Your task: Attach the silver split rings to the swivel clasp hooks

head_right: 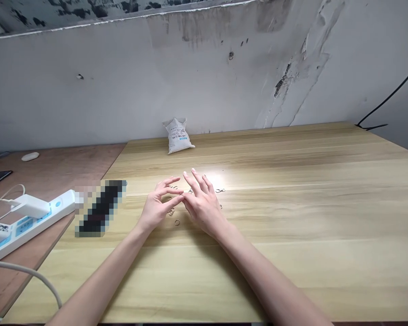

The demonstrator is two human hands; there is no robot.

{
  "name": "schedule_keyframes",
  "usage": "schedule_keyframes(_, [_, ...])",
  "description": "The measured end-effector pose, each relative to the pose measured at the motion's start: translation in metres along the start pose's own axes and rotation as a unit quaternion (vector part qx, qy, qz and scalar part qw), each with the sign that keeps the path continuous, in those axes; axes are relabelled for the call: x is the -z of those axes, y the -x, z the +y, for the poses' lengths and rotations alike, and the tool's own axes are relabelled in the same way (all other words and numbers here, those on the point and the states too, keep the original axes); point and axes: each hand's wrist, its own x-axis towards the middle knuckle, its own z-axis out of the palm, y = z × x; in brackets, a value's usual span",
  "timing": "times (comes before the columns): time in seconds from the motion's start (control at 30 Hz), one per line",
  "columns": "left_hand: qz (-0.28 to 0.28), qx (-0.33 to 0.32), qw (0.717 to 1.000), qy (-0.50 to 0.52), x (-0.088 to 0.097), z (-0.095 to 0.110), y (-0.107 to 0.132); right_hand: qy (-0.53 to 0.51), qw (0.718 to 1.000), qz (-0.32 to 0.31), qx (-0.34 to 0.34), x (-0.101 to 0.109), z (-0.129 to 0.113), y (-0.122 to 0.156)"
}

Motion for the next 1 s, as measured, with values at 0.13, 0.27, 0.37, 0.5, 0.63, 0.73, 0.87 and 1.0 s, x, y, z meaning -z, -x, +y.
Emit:
schedule_keyframes(0.13, [-0.013, 0.002, 1.0, 0.015, 0.0, -0.001, -0.001, -0.006, 1.0, -0.004, -0.01, -0.003, 0.0, 0.001])
schedule_keyframes(0.27, [-0.019, -0.042, 0.998, -0.046, 0.007, -0.003, -0.002, -0.022, 0.999, -0.026, -0.017, -0.003, 0.004, 0.003])
schedule_keyframes(0.37, [-0.041, -0.076, 0.989, -0.119, 0.015, -0.003, -0.004, -0.045, 0.996, -0.076, -0.01, 0.003, 0.007, 0.002])
schedule_keyframes(0.5, [-0.009, -0.212, 0.929, -0.303, 0.013, 0.005, -0.001, -0.093, 0.987, -0.124, -0.044, 0.009, 0.003, 0.0])
schedule_keyframes(0.63, [0.054, -0.334, 0.837, -0.43, 0.005, 0.012, 0.003, -0.178, 0.973, -0.092, -0.115, 0.007, 0.002, -0.001])
schedule_keyframes(0.73, [0.095, -0.288, 0.85, -0.43, 0.013, 0.002, -0.002, -0.187, 0.968, -0.056, -0.155, 0.007, 0.014, -0.002])
schedule_keyframes(0.87, [0.149, -0.173, 0.886, -0.403, 0.035, -0.028, -0.012, -0.149, 0.975, -0.034, -0.161, 0.021, 0.038, -0.004])
schedule_keyframes(1.0, [0.132, -0.1, 0.909, -0.382, 0.043, -0.048, -0.014, -0.117, 0.973, -0.137, -0.148, 0.044, 0.053, -0.001])
